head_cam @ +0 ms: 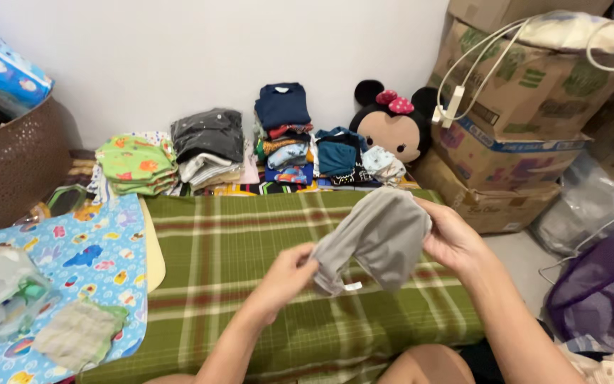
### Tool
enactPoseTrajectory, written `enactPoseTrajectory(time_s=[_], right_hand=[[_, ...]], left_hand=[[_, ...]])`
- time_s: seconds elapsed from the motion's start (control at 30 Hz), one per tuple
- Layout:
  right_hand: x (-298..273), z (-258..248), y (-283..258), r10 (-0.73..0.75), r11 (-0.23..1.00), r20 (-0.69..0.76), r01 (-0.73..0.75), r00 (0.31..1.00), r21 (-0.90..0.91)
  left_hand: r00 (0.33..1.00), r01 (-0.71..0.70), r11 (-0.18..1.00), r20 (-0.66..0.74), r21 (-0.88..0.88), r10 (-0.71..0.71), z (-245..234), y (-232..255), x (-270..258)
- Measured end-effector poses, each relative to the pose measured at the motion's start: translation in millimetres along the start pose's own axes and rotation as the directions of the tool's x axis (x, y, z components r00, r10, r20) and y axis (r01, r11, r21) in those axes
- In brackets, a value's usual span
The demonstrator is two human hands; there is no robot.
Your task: The person folds several pieces of clothing on a green plaid mat. They handle a green patterned cloth, a grey cloth, a beige garment, and two button-up shirts, folding each item and stacking them.
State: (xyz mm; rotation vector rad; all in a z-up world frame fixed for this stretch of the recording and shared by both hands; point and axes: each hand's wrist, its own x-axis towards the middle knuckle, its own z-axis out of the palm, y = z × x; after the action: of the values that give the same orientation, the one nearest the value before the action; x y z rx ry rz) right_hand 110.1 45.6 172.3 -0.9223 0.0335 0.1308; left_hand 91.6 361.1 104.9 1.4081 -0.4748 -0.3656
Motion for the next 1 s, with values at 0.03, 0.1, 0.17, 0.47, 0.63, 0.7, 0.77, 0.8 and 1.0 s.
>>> enactPoseTrajectory(time_s=[0.03,0.1,0.17,0.47,0.63,0.7,0.77,0.8,1.0], right_hand=[[7,-5,4,0.028,0.994,-0.015,-0.026,1.000,0.108],[8,-11,17,-0.024,0.983,-0.173,-0.008,0.985,-0.183],[8,-4,38,-0.204,0.837,-0.195,0.068,0.959,-0.543],[-15,60,120,-0.132,0.700,0.233,0.258,0.963,-0.666],[5,84,122,-0.200,0.615,0.336,0.385,0.920,-0.688],[7,91,112,-0.123,0.820,0.243,0.237,0.962,-0.520],[6,100,98,-0.063,0.905,0.182,0.133,0.981,-0.404],[6,105,91,-0.051,0.914,0.160,0.111,0.986,-0.391],[-11,128,62,0.000,0.938,0.204,0.070,0.979,-0.340]], left_hand=[[0.998,0.031,0.993,-0.048,-0.113,-0.037,0,4,5],[0.999,0.040,0.907,0.012,-0.420,-0.038,0,14,11],[0.999,0.034,0.825,0.017,-0.564,-0.030,3,25,20],[0.987,-0.138,0.682,-0.046,-0.718,0.152,0,29,52],[0.994,-0.081,0.869,-0.106,-0.488,0.033,-15,34,46],[0.982,-0.130,0.952,-0.167,-0.276,0.086,-27,35,41],[0.967,-0.102,0.994,-0.241,-0.045,0.089,-40,30,40],[0.954,-0.047,0.996,-0.291,0.070,0.066,-44,25,40],[0.893,0.368,0.868,-0.385,0.333,-0.231,-51,-52,34]])
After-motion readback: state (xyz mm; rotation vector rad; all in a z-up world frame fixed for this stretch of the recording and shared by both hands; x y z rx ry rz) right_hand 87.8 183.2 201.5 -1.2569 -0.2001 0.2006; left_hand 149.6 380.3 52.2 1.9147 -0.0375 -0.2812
